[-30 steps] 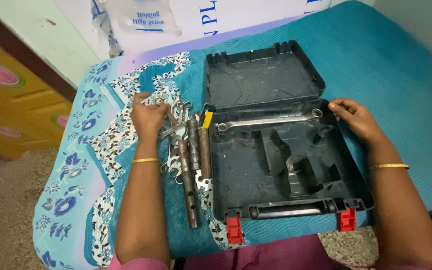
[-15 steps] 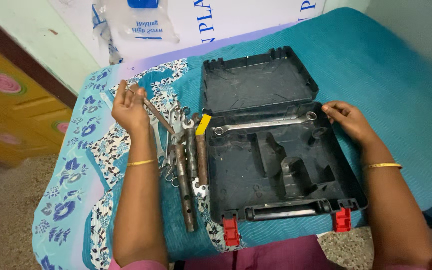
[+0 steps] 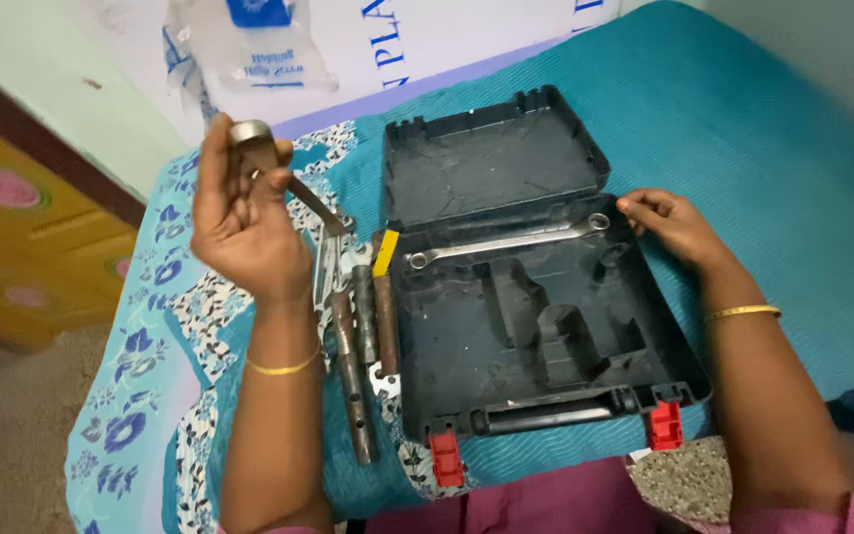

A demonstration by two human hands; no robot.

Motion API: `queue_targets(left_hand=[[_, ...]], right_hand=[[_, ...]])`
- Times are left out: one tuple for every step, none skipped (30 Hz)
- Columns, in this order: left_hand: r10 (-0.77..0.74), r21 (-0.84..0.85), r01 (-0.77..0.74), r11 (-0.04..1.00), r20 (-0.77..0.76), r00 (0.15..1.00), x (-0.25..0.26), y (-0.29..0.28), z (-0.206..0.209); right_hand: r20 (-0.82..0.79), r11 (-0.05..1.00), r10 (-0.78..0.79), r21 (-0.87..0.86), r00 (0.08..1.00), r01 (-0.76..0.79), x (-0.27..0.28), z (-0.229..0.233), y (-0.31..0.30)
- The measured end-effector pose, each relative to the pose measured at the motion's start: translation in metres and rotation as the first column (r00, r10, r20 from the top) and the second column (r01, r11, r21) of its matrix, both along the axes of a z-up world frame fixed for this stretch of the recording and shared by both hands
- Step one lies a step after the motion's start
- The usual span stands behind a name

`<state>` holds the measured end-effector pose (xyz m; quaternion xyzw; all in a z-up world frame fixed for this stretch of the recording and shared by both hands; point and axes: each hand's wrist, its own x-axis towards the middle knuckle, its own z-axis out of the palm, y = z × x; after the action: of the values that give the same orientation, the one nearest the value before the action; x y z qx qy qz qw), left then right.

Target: The person removes various hand tools from a black plastic toolbox and places them on a patterned cloth. The person then picks up the tools one by one and places them back into the toolbox in an organized manner.

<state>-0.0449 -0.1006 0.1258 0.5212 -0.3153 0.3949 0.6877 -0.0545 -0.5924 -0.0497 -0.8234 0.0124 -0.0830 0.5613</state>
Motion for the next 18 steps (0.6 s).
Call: queue_targets(left_hand=[[-0.030,-0.012,0.030,0.999,0.018,0.999,-0.006,-0.007,0.005],[-0.101,-0.013,0.101,0.995,0.009,0.995,-0.010,-0.017,0.009],[-0.170,-0.013,0.170,0.985,0.000,0.985,-0.013,-0.029,0.012],[-0.238,-0.007,0.238,0.971,-0.018,0.971,-0.015,-0.044,0.013],[-0.304,-0.002,0.304,0.953,-0.037,0.952,-0.015,-0.059,0.014],[-0.366,0.008,0.367,0.930,-0.068,0.928,-0.016,-0.077,0.014],[-0.433,0.064,0.440,0.895,-0.105,0.895,-0.014,-0.092,0.014],[-0.493,0.117,0.511,0.852,-0.149,0.857,-0.014,-0.106,0.013],[-0.416,0.248,0.443,0.862,-0.152,0.896,-0.013,-0.117,0.012],[-0.339,0.376,0.368,0.850,-0.144,0.930,-0.013,-0.127,0.011],[-0.261,0.496,0.287,0.819,-0.123,0.957,-0.012,-0.137,0.010],[-0.257,0.552,0.292,0.781,-0.142,0.956,-0.009,-0.146,0.009],[-0.251,0.606,0.296,0.739,-0.160,0.955,-0.006,-0.155,0.008],[-0.243,0.657,0.300,0.692,-0.179,0.953,-0.001,-0.163,0.005],[-0.258,0.689,0.333,0.644,-0.214,0.942,0.005,-0.172,0.003],[-0.270,0.717,0.365,0.593,-0.249,0.930,0.011,-0.182,0.000],[-0.280,0.742,0.396,0.541,-0.285,0.917,0.016,-0.190,-0.004],[-0.235,0.790,0.365,0.493,-0.283,0.930,0.019,-0.197,-0.011]], right_hand=[[-0.009,1.000,0.009,0.005,1.000,-0.009,0.003,-0.002,-0.002],[-0.018,1.000,0.014,0.009,1.000,-0.013,0.004,-0.005,-0.005],[-0.026,1.000,0.018,0.013,0.999,-0.018,0.005,-0.007,-0.007],[-0.025,0.999,0.024,0.035,0.999,-0.023,0.006,-0.008,-0.009],[-0.023,0.998,0.030,0.057,0.999,-0.028,0.007,-0.009,-0.009],[-0.023,0.996,0.040,0.077,0.999,-0.038,0.008,-0.008,-0.010],[-0.020,0.993,0.061,0.107,0.998,-0.058,0.009,-0.007,-0.010],[-0.021,0.987,0.082,0.138,0.996,-0.079,0.009,-0.007,-0.010],[-0.021,0.981,0.104,0.169,0.994,-0.099,0.009,-0.007,-0.011],[-0.013,0.982,0.106,0.161,0.994,-0.102,0.008,-0.007,-0.011],[-0.005,0.983,0.108,0.153,0.994,-0.106,0.007,-0.006,-0.011],[0.003,0.983,0.112,0.146,0.994,-0.111,0.006,-0.005,-0.011],[-0.003,0.984,0.110,0.144,0.994,-0.108,0.006,-0.003,-0.011],[-0.009,0.984,0.109,0.144,0.994,-0.107,0.006,-0.001,-0.010],[-0.015,0.984,0.109,0.143,0.994,-0.105,0.006,0.000,-0.009],[-0.016,0.983,0.116,0.144,0.993,-0.112,0.005,0.002,-0.009],[-0.017,0.982,0.123,0.144,0.992,-0.119,0.005,0.003,-0.008],[-0.018,0.982,0.130,0.141,0.991,-0.126,0.004,0.005,-0.007]])
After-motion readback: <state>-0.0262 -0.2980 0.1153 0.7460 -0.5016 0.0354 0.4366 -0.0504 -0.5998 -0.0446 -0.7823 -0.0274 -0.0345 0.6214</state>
